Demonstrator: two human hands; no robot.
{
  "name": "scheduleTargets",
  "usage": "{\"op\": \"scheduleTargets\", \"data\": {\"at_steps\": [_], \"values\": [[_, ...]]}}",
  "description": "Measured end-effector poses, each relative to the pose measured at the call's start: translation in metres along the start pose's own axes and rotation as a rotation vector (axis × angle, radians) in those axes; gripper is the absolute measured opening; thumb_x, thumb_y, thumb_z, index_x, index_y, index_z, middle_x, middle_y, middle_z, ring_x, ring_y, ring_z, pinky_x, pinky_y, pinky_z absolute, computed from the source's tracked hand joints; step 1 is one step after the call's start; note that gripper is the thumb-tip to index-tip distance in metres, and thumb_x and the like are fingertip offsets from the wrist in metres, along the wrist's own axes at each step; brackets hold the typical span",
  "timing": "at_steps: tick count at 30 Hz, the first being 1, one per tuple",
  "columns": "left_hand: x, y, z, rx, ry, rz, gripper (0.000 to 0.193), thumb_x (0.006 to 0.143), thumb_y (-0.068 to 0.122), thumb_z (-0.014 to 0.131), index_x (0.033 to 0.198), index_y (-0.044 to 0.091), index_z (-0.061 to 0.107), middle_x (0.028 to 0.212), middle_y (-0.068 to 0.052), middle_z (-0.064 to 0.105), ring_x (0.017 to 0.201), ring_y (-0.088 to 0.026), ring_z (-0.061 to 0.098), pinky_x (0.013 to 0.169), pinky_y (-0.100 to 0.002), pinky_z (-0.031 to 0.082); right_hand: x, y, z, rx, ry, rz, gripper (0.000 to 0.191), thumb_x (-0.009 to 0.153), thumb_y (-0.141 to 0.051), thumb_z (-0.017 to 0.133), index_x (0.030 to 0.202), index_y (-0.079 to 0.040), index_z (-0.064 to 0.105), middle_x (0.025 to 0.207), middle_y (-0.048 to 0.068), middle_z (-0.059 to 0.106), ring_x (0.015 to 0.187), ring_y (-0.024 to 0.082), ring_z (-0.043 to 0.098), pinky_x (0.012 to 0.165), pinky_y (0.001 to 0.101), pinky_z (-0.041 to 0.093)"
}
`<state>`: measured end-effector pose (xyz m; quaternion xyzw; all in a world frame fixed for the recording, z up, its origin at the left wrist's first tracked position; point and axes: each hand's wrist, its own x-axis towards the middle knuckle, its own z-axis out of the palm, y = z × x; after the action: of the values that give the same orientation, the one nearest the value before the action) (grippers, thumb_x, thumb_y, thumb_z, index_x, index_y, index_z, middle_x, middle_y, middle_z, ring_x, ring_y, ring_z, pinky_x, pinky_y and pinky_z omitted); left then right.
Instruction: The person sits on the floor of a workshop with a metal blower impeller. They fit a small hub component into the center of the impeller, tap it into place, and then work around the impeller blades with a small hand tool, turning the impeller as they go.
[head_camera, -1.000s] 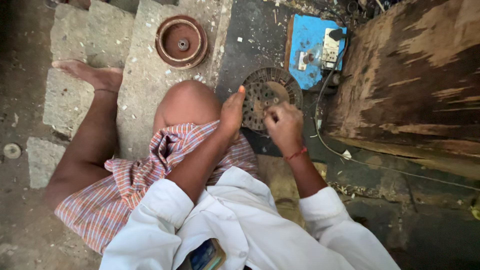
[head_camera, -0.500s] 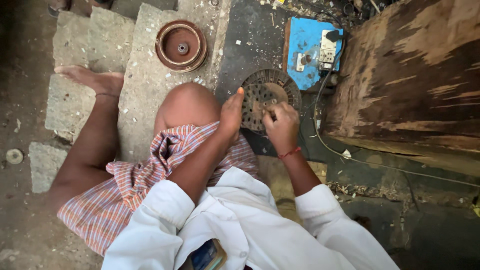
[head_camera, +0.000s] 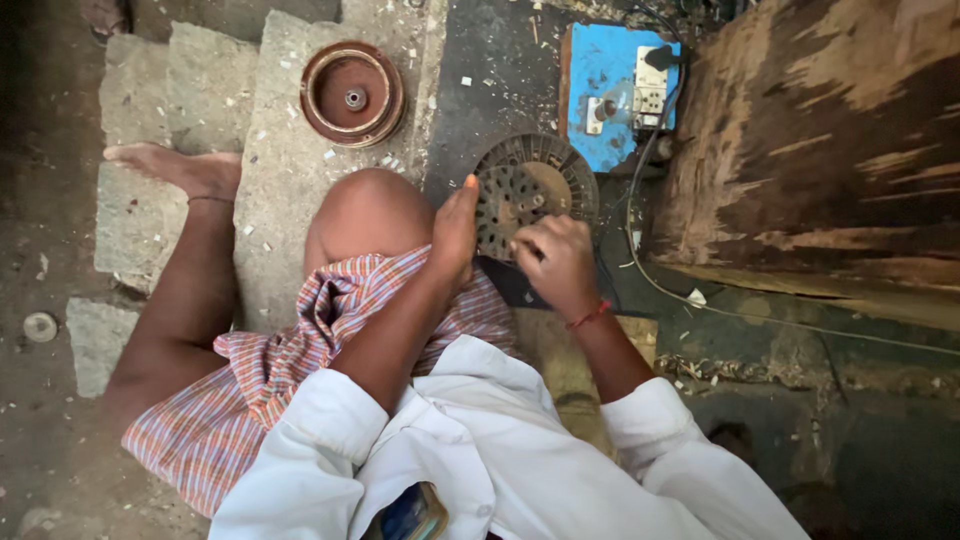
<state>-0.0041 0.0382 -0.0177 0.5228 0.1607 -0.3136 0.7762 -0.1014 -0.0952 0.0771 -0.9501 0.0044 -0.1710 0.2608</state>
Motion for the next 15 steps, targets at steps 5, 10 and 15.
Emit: {"op": "scheduleTargets", "data": {"at_steps": [5,10,15], "values": [[0.003,-0.008,-0.004,-0.081,-0.053,0.017,0.051,0.104,0.041,0.055,0.128,-0.002,0.065,0.121,-0.009,0.070,0.107,-0.018,0.064,0.096,-0.033,0.051,0.003,0.023,-0.013,0.162,0.077,0.300,0.008,0.090,-0.016,0.076,0.090,-0.008,0.073,0.091,0.007,0.069,0.085,0.028,0.066,0.078,0.0415,0.051],[0.005,-0.007,-0.004,-0.097,-0.068,-0.009,0.052,0.103,0.043,0.054,0.127,-0.002,0.065,0.118,-0.009,0.070,0.105,-0.019,0.064,0.094,-0.034,0.052,0.009,0.020,-0.011,-0.028,-0.014,0.124,0.009,0.085,-0.017,0.079,0.086,-0.010,0.074,0.090,0.007,0.070,0.090,0.032,0.065,0.081,0.0452,0.048],[0.003,-0.006,-0.004,-0.094,-0.062,-0.007,0.051,0.103,0.042,0.055,0.128,-0.001,0.064,0.117,-0.009,0.070,0.104,-0.018,0.065,0.094,-0.034,0.052,0.011,0.013,-0.012,-0.062,-0.050,0.068,0.006,0.082,-0.016,0.079,0.084,-0.012,0.074,0.086,0.006,0.068,0.088,0.031,0.064,0.080,0.0453,0.046]]}}
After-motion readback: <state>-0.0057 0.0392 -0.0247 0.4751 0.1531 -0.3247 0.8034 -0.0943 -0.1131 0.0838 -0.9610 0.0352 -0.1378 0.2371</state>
